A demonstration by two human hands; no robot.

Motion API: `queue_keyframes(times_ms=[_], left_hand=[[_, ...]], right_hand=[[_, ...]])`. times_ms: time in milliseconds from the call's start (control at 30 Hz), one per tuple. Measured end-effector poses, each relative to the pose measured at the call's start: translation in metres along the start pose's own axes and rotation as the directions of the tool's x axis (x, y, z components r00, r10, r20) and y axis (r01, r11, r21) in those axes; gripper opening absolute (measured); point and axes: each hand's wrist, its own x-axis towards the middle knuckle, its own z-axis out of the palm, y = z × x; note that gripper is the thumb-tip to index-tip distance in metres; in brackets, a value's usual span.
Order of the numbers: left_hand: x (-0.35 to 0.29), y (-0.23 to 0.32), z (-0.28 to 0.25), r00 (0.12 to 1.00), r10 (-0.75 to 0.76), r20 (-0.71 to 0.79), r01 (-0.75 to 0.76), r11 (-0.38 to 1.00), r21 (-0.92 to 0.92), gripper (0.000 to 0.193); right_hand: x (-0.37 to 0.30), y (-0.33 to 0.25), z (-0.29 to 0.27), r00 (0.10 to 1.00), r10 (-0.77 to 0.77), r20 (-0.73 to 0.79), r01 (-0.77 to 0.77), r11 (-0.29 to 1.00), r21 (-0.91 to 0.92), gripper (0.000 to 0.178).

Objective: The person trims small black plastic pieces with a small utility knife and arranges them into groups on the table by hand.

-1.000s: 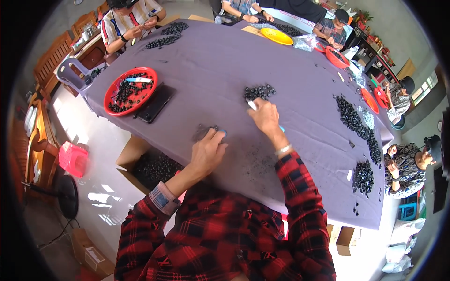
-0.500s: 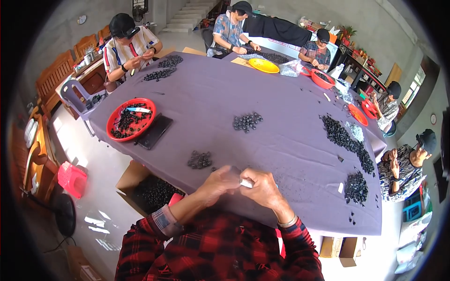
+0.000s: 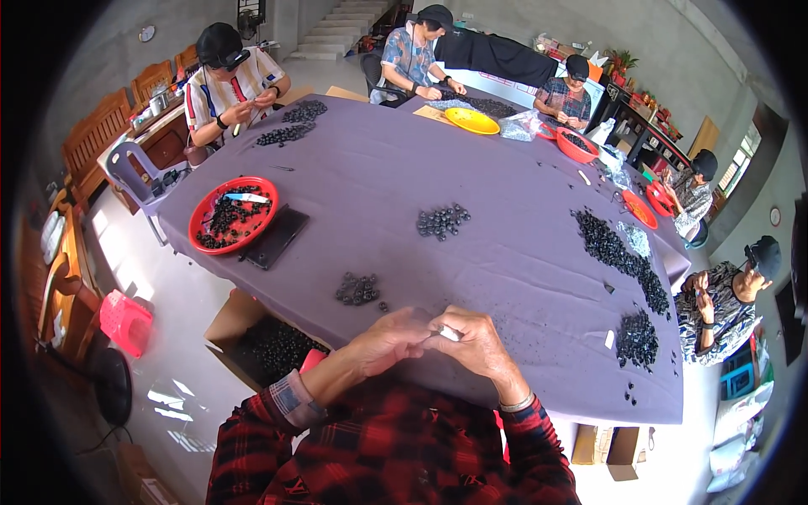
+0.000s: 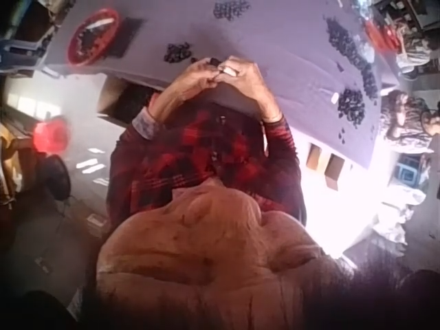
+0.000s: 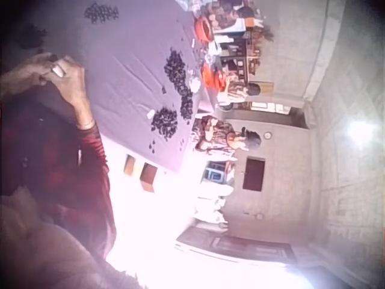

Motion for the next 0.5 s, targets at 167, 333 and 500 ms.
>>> queue_keyframes(times_ms=[167,333,500], left_hand=[[-0.007,0.004,0.001,0.999,0.034,0.010,-0.034,0.998,0.051,0.048],[-0.013,0.000,0.002,0.996,0.082,0.045,-0.082,0.997,-0.012,0.034],[-0.009,0.001,-0.003,0.992,0.110,0.064,-0.101,0.986,-0.133,0.032]], right_hand=[[-0.001,-0.005,0.006,0.997,-0.062,-0.038,0.059,0.995,-0.084,0.018],[-0.002,-0.018,0.004,1.000,-0.021,-0.006,0.021,0.998,-0.065,0.017],[0.005,-0.007,0.009,0.993,0.113,0.021,-0.115,0.967,0.228,0.012]])
